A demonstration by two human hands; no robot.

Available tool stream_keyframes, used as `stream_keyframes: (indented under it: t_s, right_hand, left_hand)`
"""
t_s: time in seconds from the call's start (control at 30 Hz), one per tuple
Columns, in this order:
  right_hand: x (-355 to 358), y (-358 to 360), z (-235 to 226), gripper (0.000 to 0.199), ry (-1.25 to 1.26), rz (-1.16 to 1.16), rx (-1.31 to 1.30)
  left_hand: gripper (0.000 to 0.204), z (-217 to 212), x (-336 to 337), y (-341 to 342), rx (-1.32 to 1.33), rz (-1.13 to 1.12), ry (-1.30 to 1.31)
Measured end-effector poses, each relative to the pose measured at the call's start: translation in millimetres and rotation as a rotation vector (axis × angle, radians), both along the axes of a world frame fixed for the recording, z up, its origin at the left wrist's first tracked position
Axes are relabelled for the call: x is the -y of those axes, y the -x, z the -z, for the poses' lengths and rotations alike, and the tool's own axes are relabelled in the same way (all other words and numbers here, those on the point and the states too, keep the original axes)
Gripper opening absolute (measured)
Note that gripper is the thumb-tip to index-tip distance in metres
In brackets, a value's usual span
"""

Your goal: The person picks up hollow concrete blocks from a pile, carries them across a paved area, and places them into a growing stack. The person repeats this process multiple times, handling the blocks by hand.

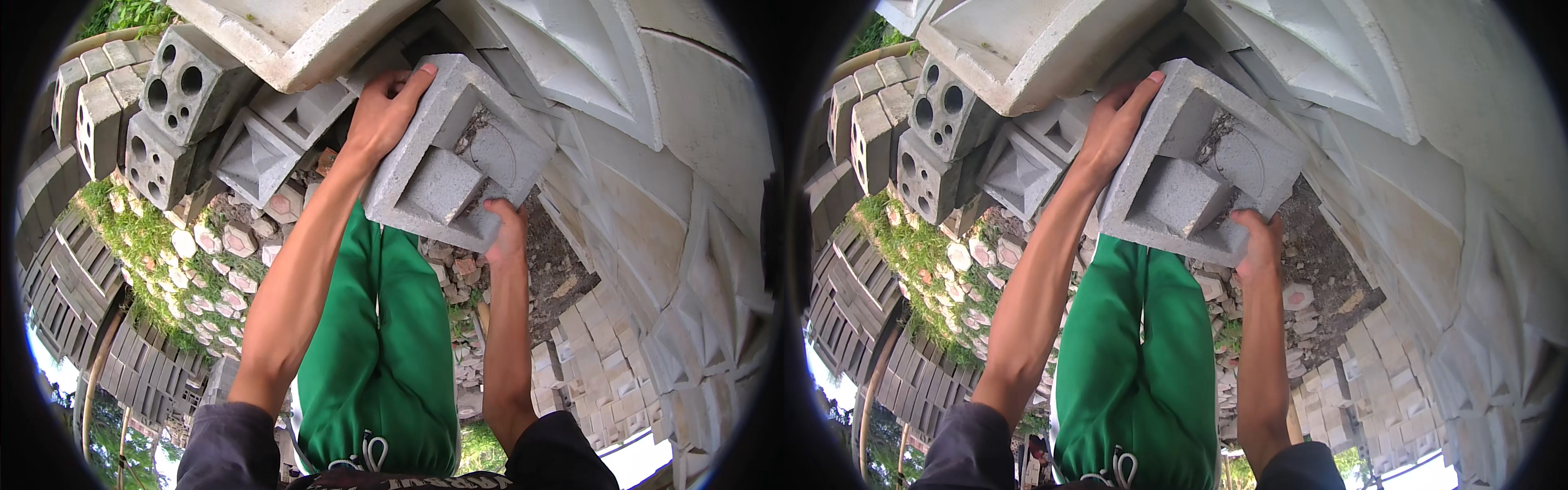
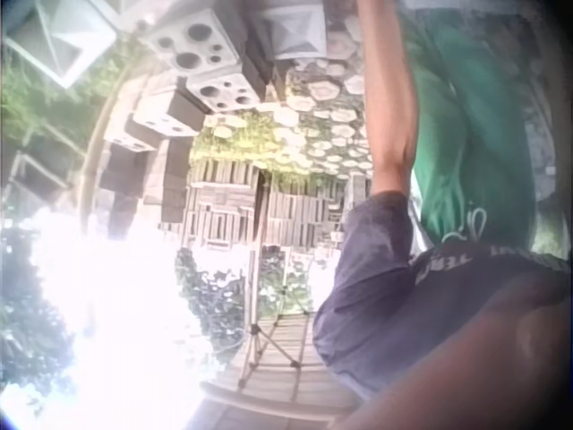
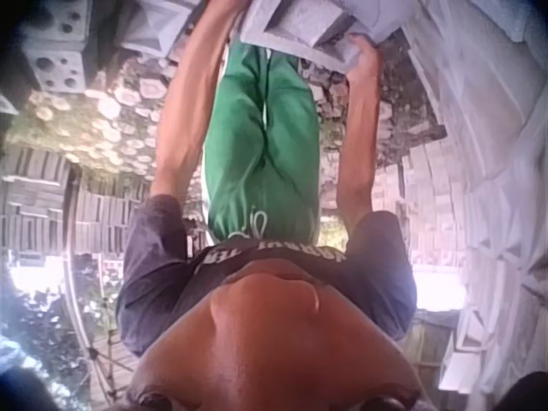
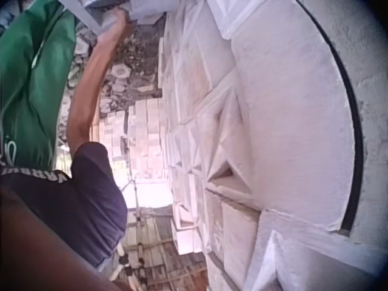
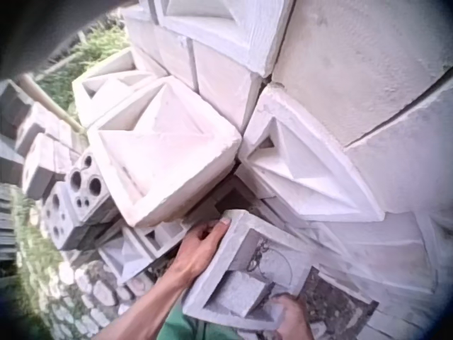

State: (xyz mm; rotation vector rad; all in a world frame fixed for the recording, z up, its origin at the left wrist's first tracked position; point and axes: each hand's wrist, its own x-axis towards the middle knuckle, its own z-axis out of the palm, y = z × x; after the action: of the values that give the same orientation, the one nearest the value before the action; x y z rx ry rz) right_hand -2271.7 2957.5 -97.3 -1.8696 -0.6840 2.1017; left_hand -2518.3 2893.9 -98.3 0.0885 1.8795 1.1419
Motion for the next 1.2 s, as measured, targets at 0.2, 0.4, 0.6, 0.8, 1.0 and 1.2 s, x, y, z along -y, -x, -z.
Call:
stream_keyframes:
  t_s: [0.2, 0.4, 0.6, 0.8, 1.0, 1.2]
  right_hand:
    - [7, 4, 16, 0.053, -0.001, 0.127, -0.114]
    - [15, 1, 36, 0.058, 0.01, 0.211, -0.151]
    - [18, 22, 19, 0.059, -0.046, 0.188, -0.102]
    - [11, 42, 12, 0.058, -0.048, 0.172, -0.052]
    - [3, 50, 0, 0.081, 0.001, 0.075, -0.17]
    - [6, 44, 20, 0.091, -0.084, 0.115, -0.192]
  left_hand:
    - [0.081, 15, -10, 8, 0.059, 0.162, 0.005]
    - [0.075, 9, 23, 11, -0.036, 0.217, 0.052]
    - [0.072, 11, 57, -18, 0.103, -0.612, -0.132]
    - [0.09, 38, 56, -49, 0.589, -0.9, -0.274]
    - [0.065, 45, 45, -54, 0.708, -0.987, -0.429]
    - [0.061, 52, 41, -59, 0.723, -1.04, -0.391]
